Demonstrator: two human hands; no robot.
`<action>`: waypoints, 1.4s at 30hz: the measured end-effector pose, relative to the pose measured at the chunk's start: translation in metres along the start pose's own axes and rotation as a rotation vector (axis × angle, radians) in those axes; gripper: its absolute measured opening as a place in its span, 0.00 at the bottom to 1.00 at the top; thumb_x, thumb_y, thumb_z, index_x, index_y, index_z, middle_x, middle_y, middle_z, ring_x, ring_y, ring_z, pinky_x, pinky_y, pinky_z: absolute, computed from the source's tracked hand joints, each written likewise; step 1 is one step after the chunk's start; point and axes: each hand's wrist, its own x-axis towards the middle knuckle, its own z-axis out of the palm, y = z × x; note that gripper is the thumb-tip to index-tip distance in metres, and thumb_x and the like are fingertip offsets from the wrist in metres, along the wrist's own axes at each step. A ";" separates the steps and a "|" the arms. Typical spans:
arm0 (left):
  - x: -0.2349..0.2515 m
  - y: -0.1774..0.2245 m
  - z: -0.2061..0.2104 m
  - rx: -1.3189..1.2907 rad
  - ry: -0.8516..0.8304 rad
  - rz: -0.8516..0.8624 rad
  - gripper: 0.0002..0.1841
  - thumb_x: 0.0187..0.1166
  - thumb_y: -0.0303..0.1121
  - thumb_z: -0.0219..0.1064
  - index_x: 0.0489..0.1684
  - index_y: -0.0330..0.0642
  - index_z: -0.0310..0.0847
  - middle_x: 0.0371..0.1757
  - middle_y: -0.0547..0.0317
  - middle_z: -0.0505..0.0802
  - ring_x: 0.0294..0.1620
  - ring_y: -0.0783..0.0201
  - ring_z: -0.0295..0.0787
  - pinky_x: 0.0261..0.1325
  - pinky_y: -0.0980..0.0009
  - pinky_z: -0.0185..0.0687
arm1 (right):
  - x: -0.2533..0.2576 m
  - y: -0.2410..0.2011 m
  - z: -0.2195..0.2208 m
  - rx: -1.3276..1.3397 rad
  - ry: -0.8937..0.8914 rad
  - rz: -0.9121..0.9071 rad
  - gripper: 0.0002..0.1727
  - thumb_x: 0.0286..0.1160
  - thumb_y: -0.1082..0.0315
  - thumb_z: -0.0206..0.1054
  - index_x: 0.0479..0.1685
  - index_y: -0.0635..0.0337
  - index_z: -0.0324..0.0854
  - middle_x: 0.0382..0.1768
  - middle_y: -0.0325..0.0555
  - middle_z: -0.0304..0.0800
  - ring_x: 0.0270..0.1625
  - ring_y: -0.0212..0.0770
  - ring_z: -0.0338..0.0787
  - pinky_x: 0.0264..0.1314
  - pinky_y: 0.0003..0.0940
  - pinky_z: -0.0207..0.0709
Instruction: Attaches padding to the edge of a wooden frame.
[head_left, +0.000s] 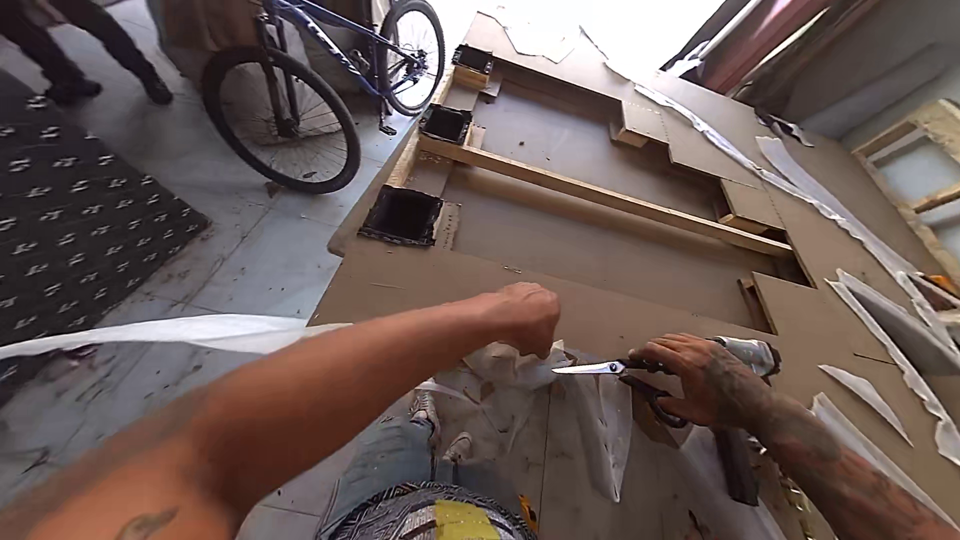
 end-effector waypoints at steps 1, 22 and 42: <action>0.002 0.004 -0.006 0.036 -0.031 -0.001 0.14 0.65 0.50 0.79 0.27 0.50 0.93 0.27 0.59 0.91 0.34 0.55 0.89 0.38 0.43 0.84 | 0.002 0.003 0.000 -0.001 0.003 -0.013 0.30 0.49 0.46 0.79 0.59 0.37 0.86 0.45 0.26 0.92 0.49 0.32 0.90 0.54 0.37 0.86; 0.007 0.020 -0.026 0.205 -0.121 0.055 0.13 0.64 0.48 0.80 0.30 0.50 0.94 0.31 0.59 0.91 0.36 0.57 0.88 0.39 0.47 0.82 | 0.036 -0.031 0.006 0.077 0.050 -0.060 0.28 0.53 0.41 0.78 0.57 0.37 0.88 0.43 0.31 0.93 0.46 0.37 0.92 0.46 0.43 0.88; -0.009 0.000 -0.025 -0.310 -0.053 0.011 0.12 0.74 0.42 0.78 0.45 0.45 0.96 0.39 0.55 0.96 0.43 0.59 0.92 0.52 0.48 0.84 | 0.046 -0.145 0.020 0.048 0.035 0.357 0.30 0.46 0.40 0.78 0.48 0.45 0.86 0.33 0.42 0.90 0.34 0.48 0.93 0.28 0.52 0.82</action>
